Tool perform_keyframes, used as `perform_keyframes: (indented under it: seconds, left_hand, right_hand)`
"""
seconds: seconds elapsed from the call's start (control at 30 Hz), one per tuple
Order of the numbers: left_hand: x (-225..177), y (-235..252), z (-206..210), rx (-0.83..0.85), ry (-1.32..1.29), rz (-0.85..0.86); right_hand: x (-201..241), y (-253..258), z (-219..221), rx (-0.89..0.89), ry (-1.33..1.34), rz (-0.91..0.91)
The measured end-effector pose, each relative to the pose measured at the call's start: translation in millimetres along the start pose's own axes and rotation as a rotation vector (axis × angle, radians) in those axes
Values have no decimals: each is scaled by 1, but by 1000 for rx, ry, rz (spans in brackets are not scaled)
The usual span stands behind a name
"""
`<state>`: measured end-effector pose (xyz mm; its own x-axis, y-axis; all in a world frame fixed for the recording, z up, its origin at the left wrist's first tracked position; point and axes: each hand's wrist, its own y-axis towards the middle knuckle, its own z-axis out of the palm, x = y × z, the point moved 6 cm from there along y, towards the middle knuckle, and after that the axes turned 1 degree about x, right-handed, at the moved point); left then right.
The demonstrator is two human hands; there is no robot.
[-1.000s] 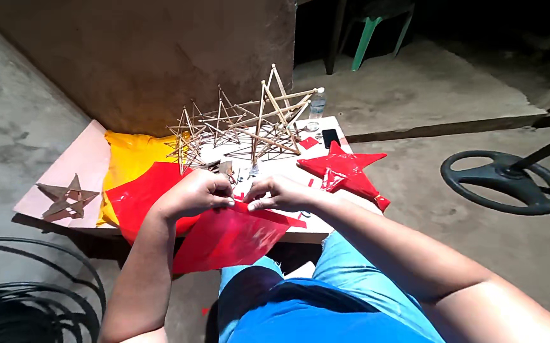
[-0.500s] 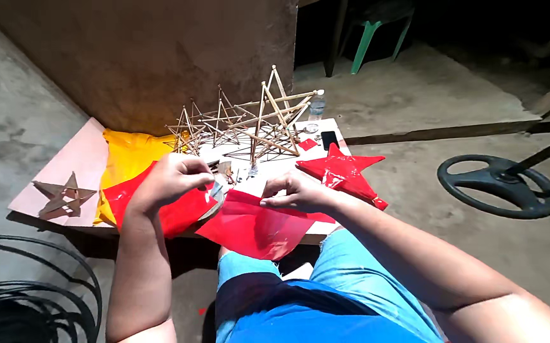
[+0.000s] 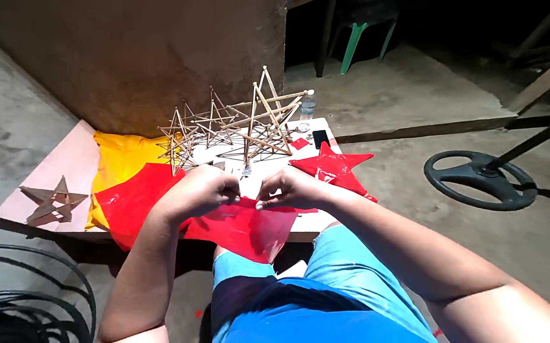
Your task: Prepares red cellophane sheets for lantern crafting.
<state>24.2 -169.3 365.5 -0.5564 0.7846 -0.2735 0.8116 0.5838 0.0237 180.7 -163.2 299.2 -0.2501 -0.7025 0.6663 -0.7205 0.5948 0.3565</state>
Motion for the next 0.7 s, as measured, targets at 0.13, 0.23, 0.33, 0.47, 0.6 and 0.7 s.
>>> perform_keyframes:
  seconds: [0.13, 0.23, 0.33, 0.47, 0.6, 0.7]
  left_hand:
    - [6, -4, -9, 28, -41, -54]
    - [8, -10, -18, 19, -41, -56]
    - [14, -18, -26, -31, -41, -9]
    - [21, -27, -34, -38, -60, -35]
    - [26, -27, -35, -32, -54, -61]
    - [29, -30, -42, -36, -70, -67]
  right_hand:
    - [-2, 1, -1, 17, 20, 30]
    - [-6, 1, -2, 38, 2, 62]
    - [-12, -5, -4, 55, -5, 116]
    - [-17, -14, -2, 86, 29, 244]
    - [-23, -17, 5, 44, 100, 231]
    - [-26, -20, 7, 57, 84, 269]
